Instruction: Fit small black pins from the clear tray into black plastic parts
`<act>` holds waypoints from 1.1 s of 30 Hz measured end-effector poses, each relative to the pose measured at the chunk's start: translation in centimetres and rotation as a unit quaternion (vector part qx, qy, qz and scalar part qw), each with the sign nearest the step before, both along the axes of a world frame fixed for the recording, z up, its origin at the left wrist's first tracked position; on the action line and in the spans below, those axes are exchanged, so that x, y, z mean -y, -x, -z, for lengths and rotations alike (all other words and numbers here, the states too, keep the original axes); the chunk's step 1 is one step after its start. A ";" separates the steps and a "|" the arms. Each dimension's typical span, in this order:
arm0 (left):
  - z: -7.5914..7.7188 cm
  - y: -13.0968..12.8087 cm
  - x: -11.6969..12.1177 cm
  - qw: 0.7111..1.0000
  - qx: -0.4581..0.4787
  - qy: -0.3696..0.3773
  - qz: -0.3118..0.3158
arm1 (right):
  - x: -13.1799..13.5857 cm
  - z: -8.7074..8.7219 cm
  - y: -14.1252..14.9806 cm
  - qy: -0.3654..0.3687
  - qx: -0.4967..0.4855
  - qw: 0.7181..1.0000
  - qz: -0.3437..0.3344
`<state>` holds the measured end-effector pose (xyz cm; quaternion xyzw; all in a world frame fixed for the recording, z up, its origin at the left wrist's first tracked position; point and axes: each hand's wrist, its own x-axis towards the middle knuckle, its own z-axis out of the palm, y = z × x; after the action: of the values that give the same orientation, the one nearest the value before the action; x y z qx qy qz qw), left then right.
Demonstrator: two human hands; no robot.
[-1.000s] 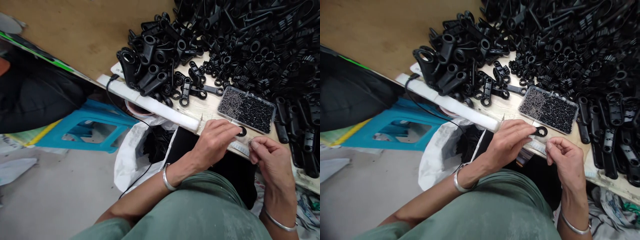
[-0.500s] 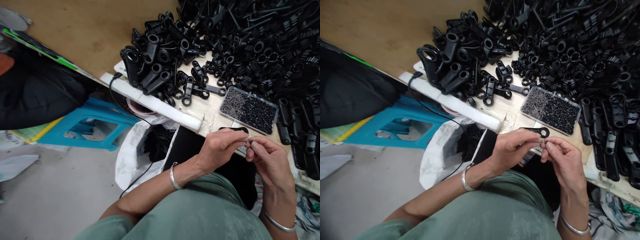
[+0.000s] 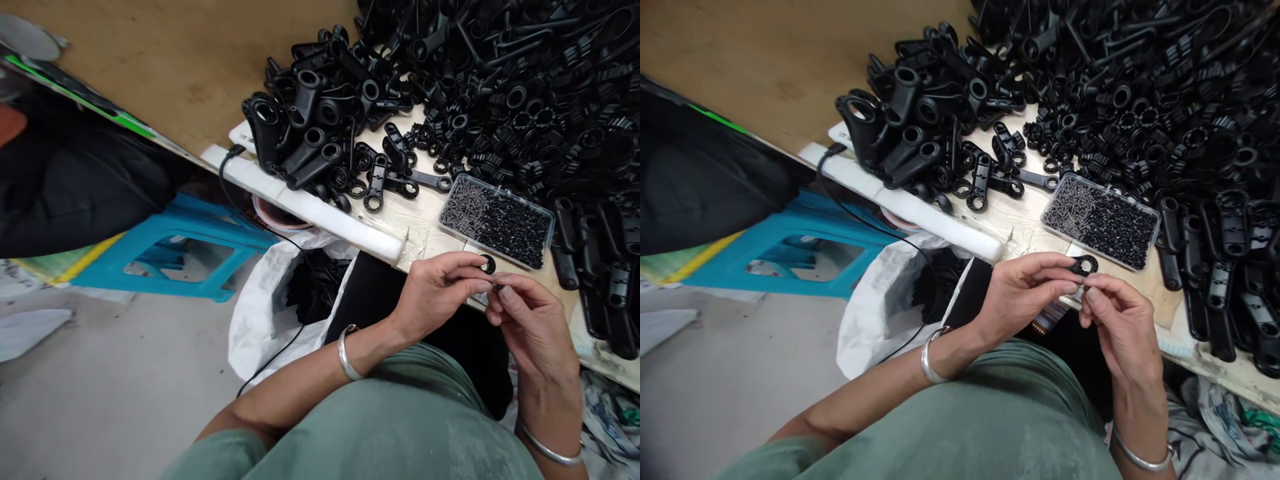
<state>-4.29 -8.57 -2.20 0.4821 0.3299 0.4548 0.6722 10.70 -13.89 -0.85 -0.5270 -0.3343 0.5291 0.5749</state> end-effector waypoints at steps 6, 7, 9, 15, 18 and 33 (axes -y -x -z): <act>-0.3 -0.1 -0.1 0.996 0.032 0.082 -0.004 | -0.2 0.1 0.4 -0.038 0.051 0.997 0.035; -0.4 -0.2 -0.2 0.995 0.035 0.091 -0.003 | -0.2 0.1 0.5 -0.044 0.062 0.996 0.040; -0.5 -0.1 -0.2 0.993 0.041 0.107 0.001 | -0.1 0.2 0.5 -0.053 0.086 0.994 0.045; -0.6 -0.1 -0.3 0.989 0.067 0.128 0.012 | 0.1 0.4 0.3 -0.067 0.162 0.983 0.047; -0.6 -0.2 -0.3 0.987 0.074 0.141 0.014 | 0.1 0.2 0.3 -0.042 0.199 0.978 0.051; -0.2 0.1 0.2 0.999 -0.012 0.034 -0.004 | 1.5 -0.2 1.5 -0.065 0.463 0.880 0.090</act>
<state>-4.36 -8.75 -2.02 0.4631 0.3550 0.4402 0.6824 9.15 -15.35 -0.63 -0.7012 -0.5468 0.1479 0.4329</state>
